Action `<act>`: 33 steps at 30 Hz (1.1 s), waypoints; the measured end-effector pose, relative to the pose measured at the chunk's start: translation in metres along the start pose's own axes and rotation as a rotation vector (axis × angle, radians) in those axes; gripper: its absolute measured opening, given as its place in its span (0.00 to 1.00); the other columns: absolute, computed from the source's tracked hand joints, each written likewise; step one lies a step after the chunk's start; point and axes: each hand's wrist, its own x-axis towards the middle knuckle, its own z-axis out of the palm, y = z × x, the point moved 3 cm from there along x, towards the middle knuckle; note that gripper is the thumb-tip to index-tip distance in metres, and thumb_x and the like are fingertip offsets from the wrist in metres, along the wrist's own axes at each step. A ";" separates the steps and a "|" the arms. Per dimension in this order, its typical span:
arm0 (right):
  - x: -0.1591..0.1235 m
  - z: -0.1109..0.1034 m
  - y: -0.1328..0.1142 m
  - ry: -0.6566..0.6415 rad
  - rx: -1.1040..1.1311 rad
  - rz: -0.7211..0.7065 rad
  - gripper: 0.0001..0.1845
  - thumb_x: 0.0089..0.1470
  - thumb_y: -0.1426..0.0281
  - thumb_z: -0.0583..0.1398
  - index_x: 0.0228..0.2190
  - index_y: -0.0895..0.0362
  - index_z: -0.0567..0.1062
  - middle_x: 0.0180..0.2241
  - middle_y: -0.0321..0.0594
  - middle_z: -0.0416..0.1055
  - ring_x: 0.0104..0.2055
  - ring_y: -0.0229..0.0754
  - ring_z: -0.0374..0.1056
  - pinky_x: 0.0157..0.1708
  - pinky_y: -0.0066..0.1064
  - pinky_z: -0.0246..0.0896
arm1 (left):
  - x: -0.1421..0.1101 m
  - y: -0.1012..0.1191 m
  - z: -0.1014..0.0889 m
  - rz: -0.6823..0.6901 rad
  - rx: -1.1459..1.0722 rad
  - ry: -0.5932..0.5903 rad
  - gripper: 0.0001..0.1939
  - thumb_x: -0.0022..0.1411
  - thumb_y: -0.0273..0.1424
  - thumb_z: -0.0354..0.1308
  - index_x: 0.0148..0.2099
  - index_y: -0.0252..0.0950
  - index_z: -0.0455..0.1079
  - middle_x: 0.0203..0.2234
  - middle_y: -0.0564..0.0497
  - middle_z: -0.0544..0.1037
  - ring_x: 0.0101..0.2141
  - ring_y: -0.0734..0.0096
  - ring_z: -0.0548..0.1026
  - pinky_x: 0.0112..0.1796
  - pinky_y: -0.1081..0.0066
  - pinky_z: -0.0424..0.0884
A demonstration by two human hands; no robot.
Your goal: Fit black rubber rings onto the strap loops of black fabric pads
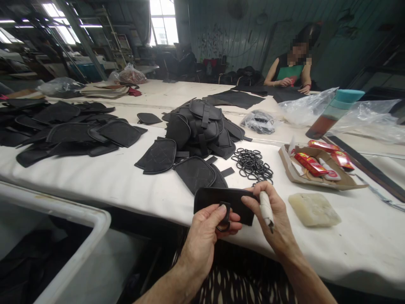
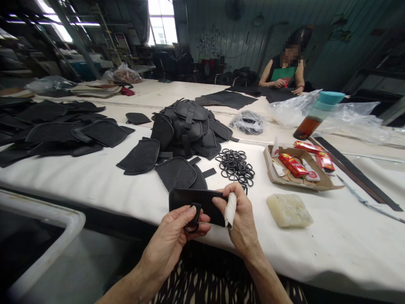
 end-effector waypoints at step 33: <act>0.006 0.014 -0.002 -0.087 -0.098 -0.050 0.15 0.46 0.72 0.61 0.35 0.51 0.62 0.38 0.37 0.69 0.35 0.41 0.67 0.30 0.31 0.62 | 0.005 0.001 0.000 0.113 0.016 0.034 0.08 0.56 0.32 0.59 0.33 0.31 0.74 0.25 0.48 0.79 0.29 0.69 0.75 0.35 0.71 0.68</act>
